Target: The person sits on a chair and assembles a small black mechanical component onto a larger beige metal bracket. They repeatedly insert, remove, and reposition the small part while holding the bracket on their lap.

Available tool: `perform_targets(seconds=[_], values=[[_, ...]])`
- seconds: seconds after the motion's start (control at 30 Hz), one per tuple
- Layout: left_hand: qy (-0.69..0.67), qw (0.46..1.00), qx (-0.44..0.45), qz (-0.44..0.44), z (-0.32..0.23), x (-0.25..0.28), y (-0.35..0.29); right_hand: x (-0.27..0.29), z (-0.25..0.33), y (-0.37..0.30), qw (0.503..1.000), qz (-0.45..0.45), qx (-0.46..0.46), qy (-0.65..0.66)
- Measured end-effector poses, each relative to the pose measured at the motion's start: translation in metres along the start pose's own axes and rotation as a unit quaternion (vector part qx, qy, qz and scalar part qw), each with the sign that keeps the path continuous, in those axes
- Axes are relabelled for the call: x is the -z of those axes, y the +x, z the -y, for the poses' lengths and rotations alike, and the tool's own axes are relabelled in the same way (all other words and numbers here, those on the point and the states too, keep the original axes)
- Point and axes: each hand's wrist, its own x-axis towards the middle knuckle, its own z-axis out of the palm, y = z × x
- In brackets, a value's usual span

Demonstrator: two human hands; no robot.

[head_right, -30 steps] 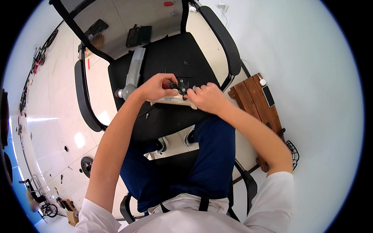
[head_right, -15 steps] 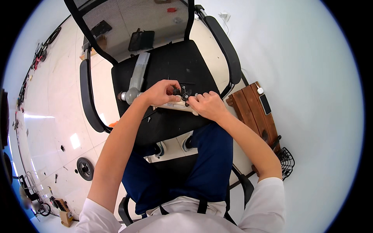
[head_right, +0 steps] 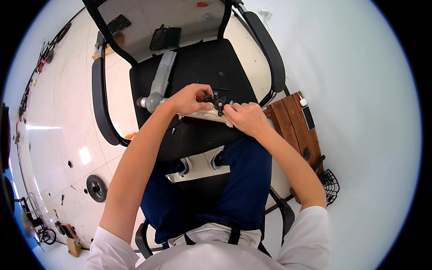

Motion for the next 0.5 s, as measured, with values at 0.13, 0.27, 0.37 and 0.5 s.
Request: perform_targets(seconds=[0.13, 0.27, 0.37, 0.5], values=[[-0.004, 1.0, -0.001, -0.004, 0.0, 0.002, -0.002, 0.005, 0.013, 0.002, 0.997, -0.003, -0.074, 0.025], [0.0, 1.0, -0.005, 0.001, 0.001, 0.002, -0.002, 0.018, 0.015, 0.005, 0.998, 0.032, -0.048, 0.019], [-0.008, 1.0, -0.002, -0.003, 0.003, 0.0, 0.0, 0.014, 0.006, 0.007, 0.998, 0.06, 0.02, -0.013], [0.013, 1.0, -0.012, -0.005, -0.001, 0.002, 0.001, 0.002, 0.005, 0.003, 0.999, 0.022, -0.021, -0.017]])
